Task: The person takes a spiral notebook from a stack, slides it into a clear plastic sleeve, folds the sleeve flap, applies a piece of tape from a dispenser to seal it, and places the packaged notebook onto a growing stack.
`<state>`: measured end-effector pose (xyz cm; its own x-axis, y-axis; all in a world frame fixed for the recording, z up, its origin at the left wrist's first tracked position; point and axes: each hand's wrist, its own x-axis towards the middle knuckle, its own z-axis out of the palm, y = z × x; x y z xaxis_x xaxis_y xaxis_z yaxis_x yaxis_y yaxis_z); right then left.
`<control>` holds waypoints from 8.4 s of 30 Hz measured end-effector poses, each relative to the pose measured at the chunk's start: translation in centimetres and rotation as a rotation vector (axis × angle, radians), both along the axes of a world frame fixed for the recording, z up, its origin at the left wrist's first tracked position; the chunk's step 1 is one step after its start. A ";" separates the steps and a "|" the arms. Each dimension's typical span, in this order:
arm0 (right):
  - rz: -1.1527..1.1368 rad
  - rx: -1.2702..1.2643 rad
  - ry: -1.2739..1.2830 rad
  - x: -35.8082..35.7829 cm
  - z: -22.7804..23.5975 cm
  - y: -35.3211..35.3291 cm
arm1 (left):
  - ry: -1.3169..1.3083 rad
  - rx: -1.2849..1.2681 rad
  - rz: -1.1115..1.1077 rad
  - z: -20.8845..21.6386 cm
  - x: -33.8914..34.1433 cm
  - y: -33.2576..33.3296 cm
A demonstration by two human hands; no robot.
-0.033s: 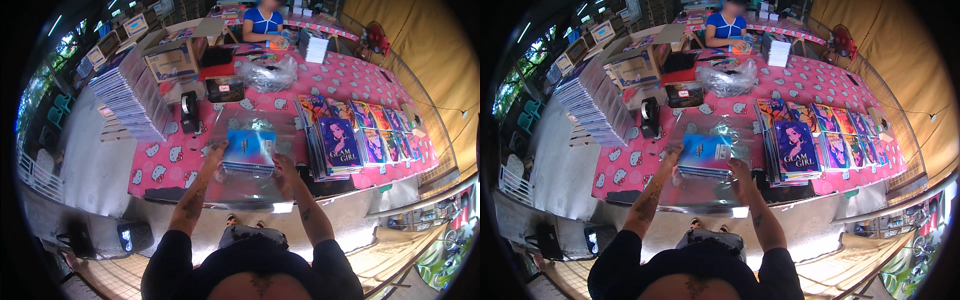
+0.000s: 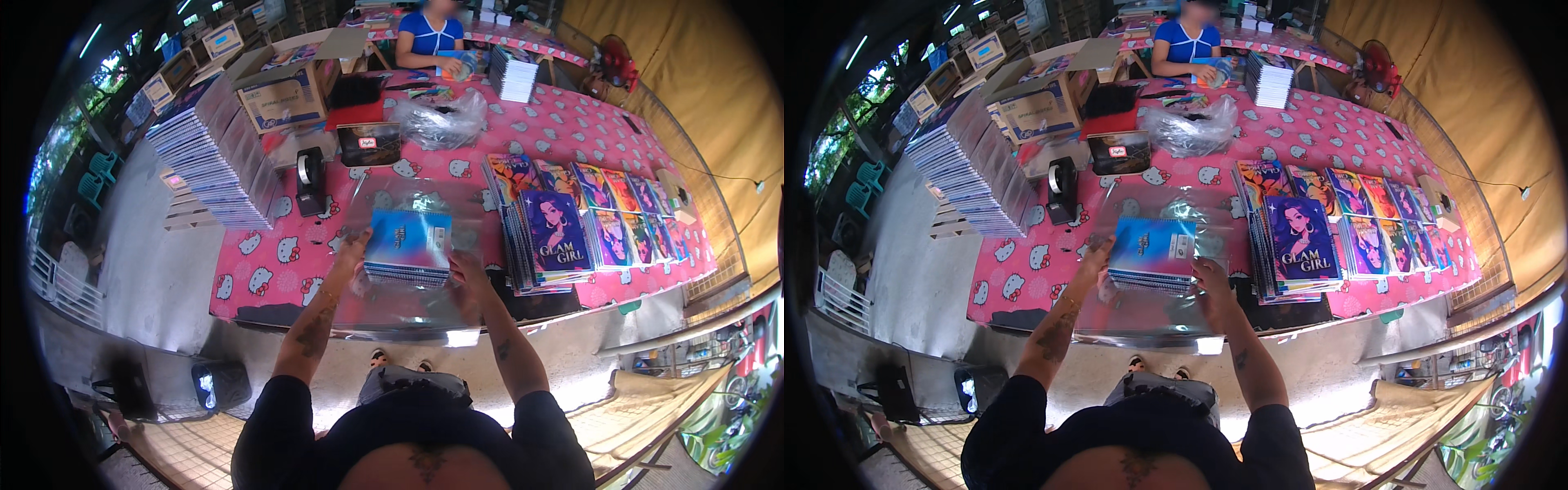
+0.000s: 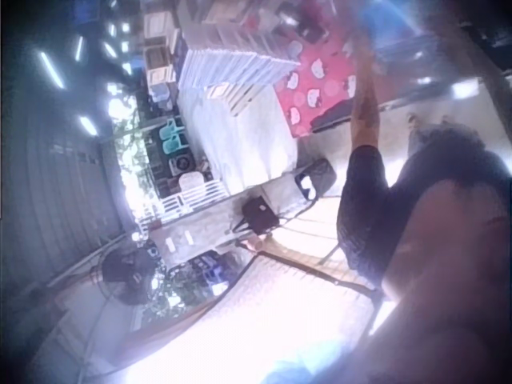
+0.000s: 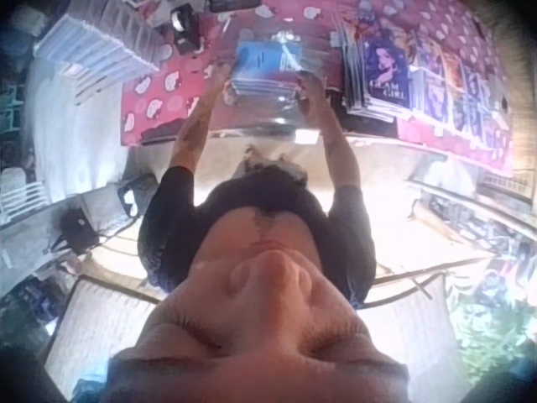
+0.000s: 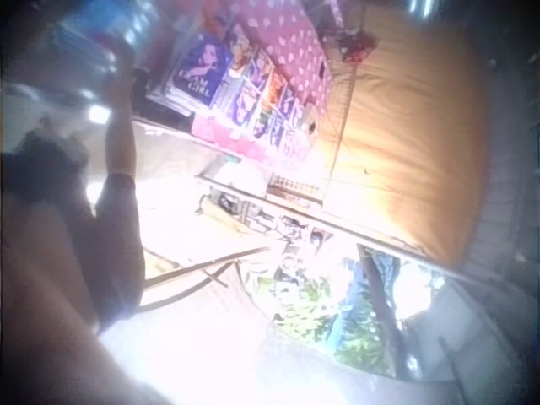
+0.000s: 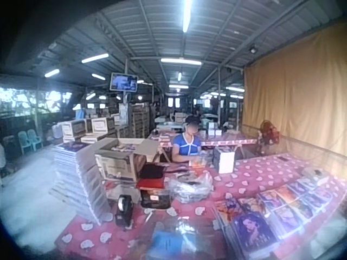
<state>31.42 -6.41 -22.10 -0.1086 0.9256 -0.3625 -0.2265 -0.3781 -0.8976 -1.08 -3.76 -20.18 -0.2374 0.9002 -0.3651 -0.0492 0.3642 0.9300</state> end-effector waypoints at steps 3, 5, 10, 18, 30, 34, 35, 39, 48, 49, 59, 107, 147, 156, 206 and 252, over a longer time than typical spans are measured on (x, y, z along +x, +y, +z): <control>0.042 0.486 -0.568 3.1 -1.4 -4.8 | 0.423 0.293 -0.321 2.6 -1.1 -5.8; 0.515 0.723 -0.681 2.8 0.6 -7.7 | 0.636 0.210 -0.934 2.6 -4.1 -10.6; 0.665 0.717 -0.762 2.2 1.8 -9.0 | 0.918 0.551 -0.886 0.8 -4.1 -13.5; 0.653 0.668 -0.814 1.6 2.6 -9.1 | 0.790 0.457 -0.893 1.5 -4.8 -13.8; 0.541 0.846 -0.954 -0.6 6.0 -9.2 | 0.814 0.360 -0.644 3.1 -3.2 -12.7; 0.587 0.706 -0.848 1.4 9.0 -5.7 | 0.938 0.821 -0.659 9.4 -2.6 -11.2; 0.620 0.610 -0.775 2.1 10.3 -4.1 | 0.811 0.708 -0.616 9.2 -3.8 -9.7; 0.240 0.558 -0.822 4.3 8.9 0.8 | 0.234 0.320 -0.536 6.7 -8.1 -0.4; 0.278 0.973 -1.349 -11.5 7.1 -5.7 | 0.293 -0.060 -0.535 3.0 -9.0 7.1; 0.273 0.952 -1.377 -11.7 6.6 -5.5 | 0.428 0.075 -0.552 3.0 -8.2 8.3; 0.346 0.743 -1.359 -12.4 8.2 -4.8 | 1.155 0.868 -0.786 -1.9 6.3 20.8; 0.299 0.825 -1.410 -13.1 7.8 -6.0 | 0.860 1.011 -0.767 7.9 6.7 6.9; 0.101 1.133 -1.329 -7.9 8.8 -4.3 | 1.125 0.757 -0.600 3.5 8.9 -3.8; 0.430 1.147 -1.612 -5.9 6.1 -2.3 | 1.563 0.618 -0.173 3.5 1.8 -6.7; 0.704 0.461 -1.285 -6.0 6.8 13.4 | 1.333 0.974 -0.467 4.5 10.4 -9.1; 0.792 1.135 1.363 -20.7 34.5 -11.1 | 0.522 0.569 0.010 8.7 -11.9 3.1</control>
